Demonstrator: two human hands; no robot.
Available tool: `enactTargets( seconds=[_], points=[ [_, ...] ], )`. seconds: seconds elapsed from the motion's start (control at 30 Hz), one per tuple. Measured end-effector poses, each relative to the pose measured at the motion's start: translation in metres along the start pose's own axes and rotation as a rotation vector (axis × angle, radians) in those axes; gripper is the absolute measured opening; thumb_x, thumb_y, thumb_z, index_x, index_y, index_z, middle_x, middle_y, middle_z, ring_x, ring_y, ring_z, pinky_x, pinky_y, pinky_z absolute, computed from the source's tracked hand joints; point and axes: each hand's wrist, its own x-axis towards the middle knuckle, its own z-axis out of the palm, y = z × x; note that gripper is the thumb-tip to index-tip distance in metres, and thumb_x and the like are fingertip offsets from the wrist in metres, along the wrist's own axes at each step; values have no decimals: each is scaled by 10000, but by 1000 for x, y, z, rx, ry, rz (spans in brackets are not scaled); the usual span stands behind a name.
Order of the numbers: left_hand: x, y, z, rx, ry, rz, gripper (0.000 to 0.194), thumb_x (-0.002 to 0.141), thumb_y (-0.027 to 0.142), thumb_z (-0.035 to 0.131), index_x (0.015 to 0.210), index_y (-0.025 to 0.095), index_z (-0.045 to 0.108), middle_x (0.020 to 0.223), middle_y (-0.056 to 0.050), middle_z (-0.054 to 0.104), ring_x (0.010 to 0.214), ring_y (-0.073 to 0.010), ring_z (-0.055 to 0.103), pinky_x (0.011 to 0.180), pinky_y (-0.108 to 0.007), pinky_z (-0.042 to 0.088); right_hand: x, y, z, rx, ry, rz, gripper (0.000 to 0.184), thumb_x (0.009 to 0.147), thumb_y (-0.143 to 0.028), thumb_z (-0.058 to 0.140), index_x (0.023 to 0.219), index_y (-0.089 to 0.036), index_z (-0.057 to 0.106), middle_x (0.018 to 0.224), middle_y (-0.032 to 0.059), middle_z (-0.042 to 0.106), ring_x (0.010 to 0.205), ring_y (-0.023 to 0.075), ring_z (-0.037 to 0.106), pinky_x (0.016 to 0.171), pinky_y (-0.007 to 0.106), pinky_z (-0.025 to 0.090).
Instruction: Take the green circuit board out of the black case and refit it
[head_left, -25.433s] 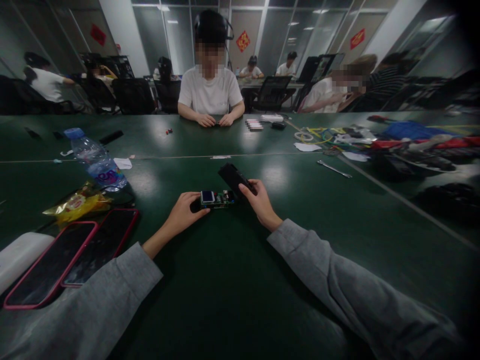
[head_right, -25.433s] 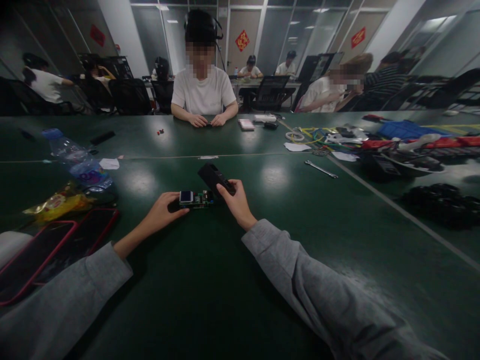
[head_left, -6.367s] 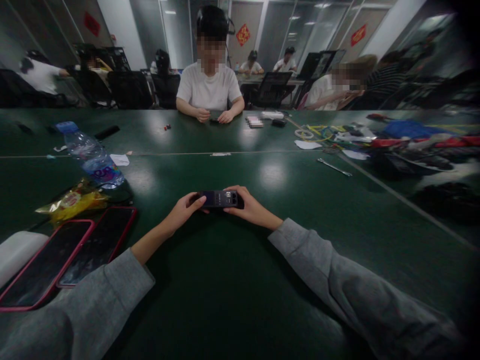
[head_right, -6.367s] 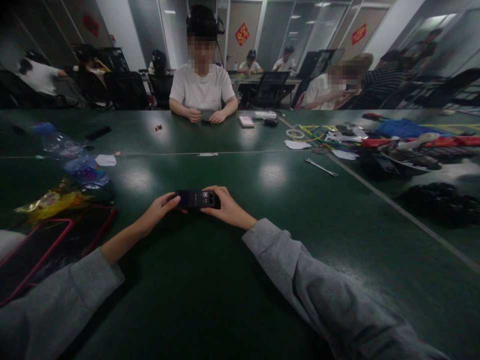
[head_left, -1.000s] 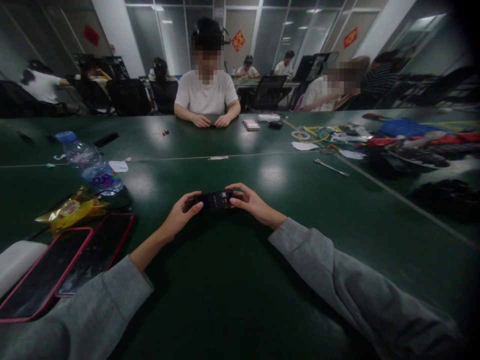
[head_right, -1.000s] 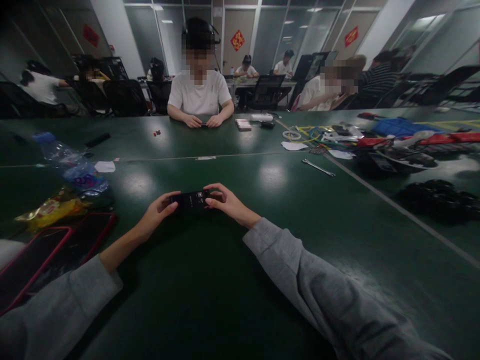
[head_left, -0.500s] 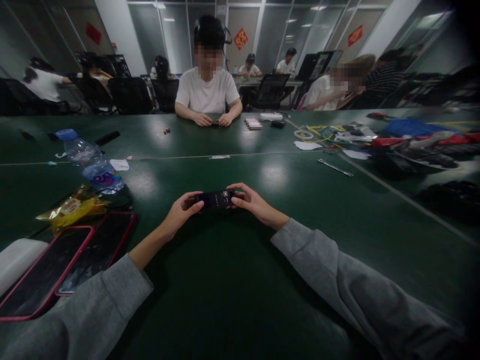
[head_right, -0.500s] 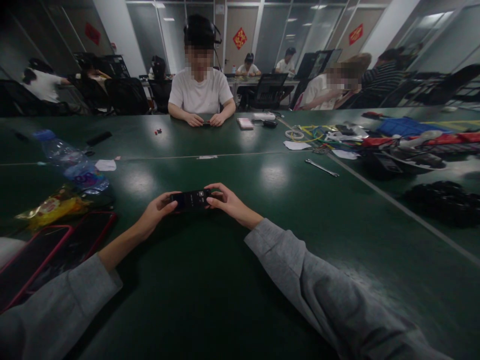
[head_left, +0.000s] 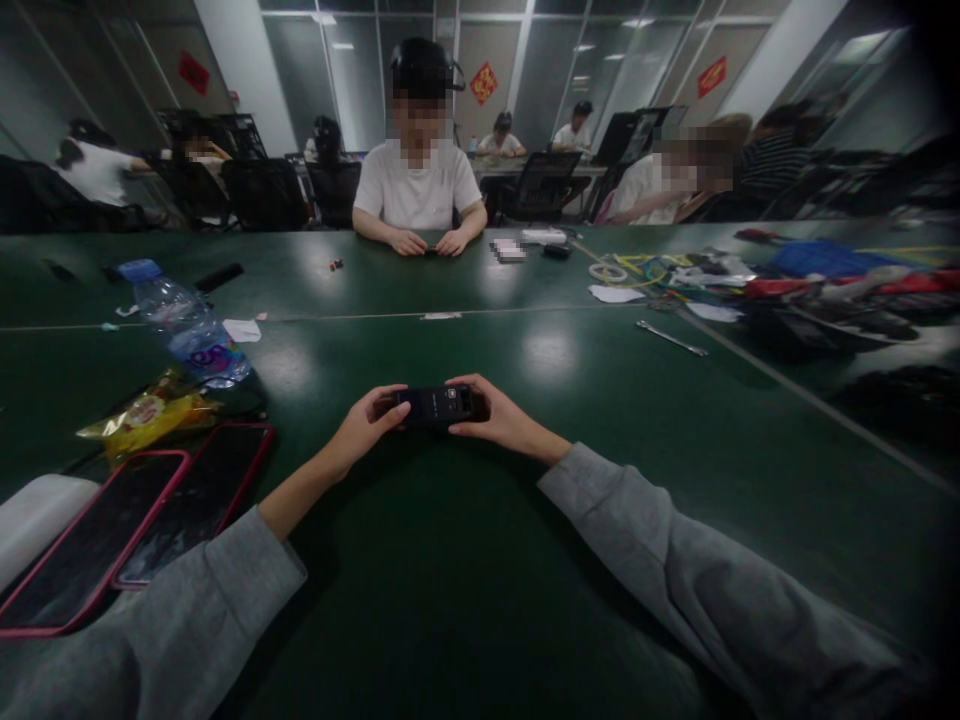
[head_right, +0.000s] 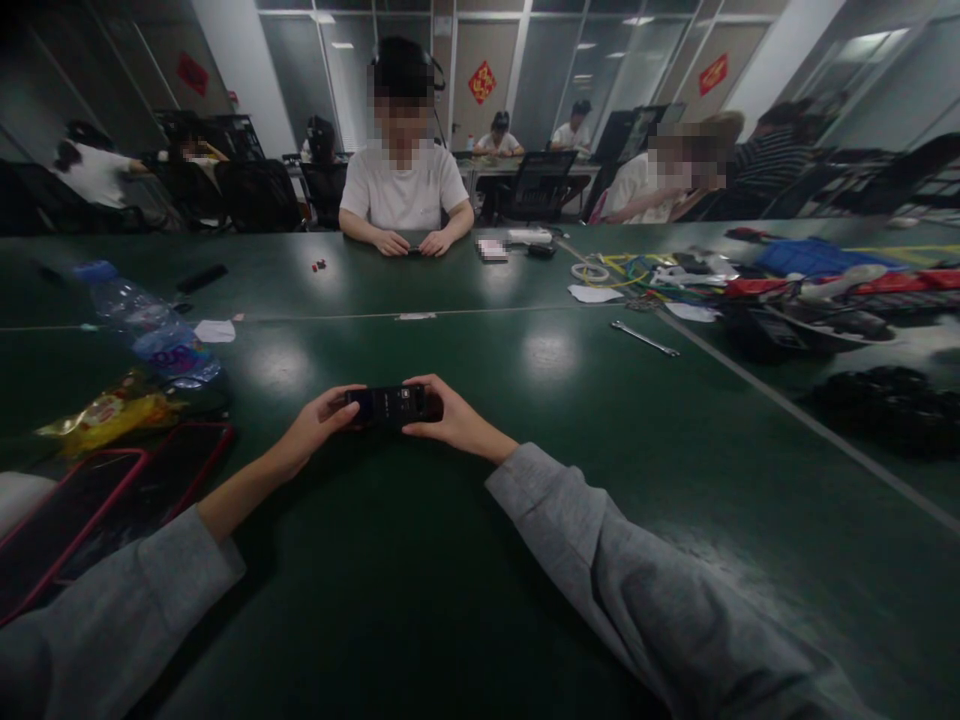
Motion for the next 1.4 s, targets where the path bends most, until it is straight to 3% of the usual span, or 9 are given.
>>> enactTargets(
  seconds=[0.23,0.47,0.7,0.87,1.03,1.27,1.4],
  points=[
    [0,1,0,44,-6,-1,506,830,437,642,1270,211,531,1240,-122,593,1038,-250,617,908,-445,492,-2,3,4,-131,35,-52,515,758,-286,743,1204,-242,490,1219,63,541,1140,242,559,1000,515,444],
    [-1,5,2,28,3,-5,508,854,495,595,1252,182,548,1193,-119,615,971,-231,633,882,-410,503,-3,3,7,-308,85,-130,521,778,-303,722,1239,-251,483,1239,77,528,1179,268,519,1012,521,421],
    [4,-3,2,-74,48,-10,467,901,540,495,1170,172,599,1135,-99,652,903,-217,656,839,-385,536,-2,1,8,-282,94,-115,550,785,-313,712,1265,-267,448,1259,76,519,1189,271,518,1032,528,403],
    [8,-8,-1,-130,54,-25,402,932,450,489,1217,177,569,1124,-102,658,827,-197,681,811,-387,558,-1,1,8,-213,93,-106,532,804,-310,692,1266,-267,433,1253,69,516,1179,255,530,1034,509,415],
    [9,-8,-1,-160,78,-39,343,942,399,481,1172,175,599,1161,-98,648,820,-186,680,822,-382,558,-3,3,8,-227,91,-130,627,796,-296,703,1332,-298,380,1257,67,503,1188,257,516,1038,519,410],
    [6,-4,2,-137,77,-36,291,911,243,518,1183,189,604,1181,-85,637,822,-176,676,833,-390,550,-2,3,6,-358,152,-141,538,755,-360,744,1235,-289,511,1233,76,516,1174,289,487,989,528,431],
    [7,-5,2,-150,59,-17,296,894,200,529,1181,179,601,1140,-85,652,812,-175,683,852,-405,545,-1,3,4,-279,156,-110,522,758,-361,741,1222,-274,518,1241,70,532,1170,277,507,998,510,424]
  ],
)
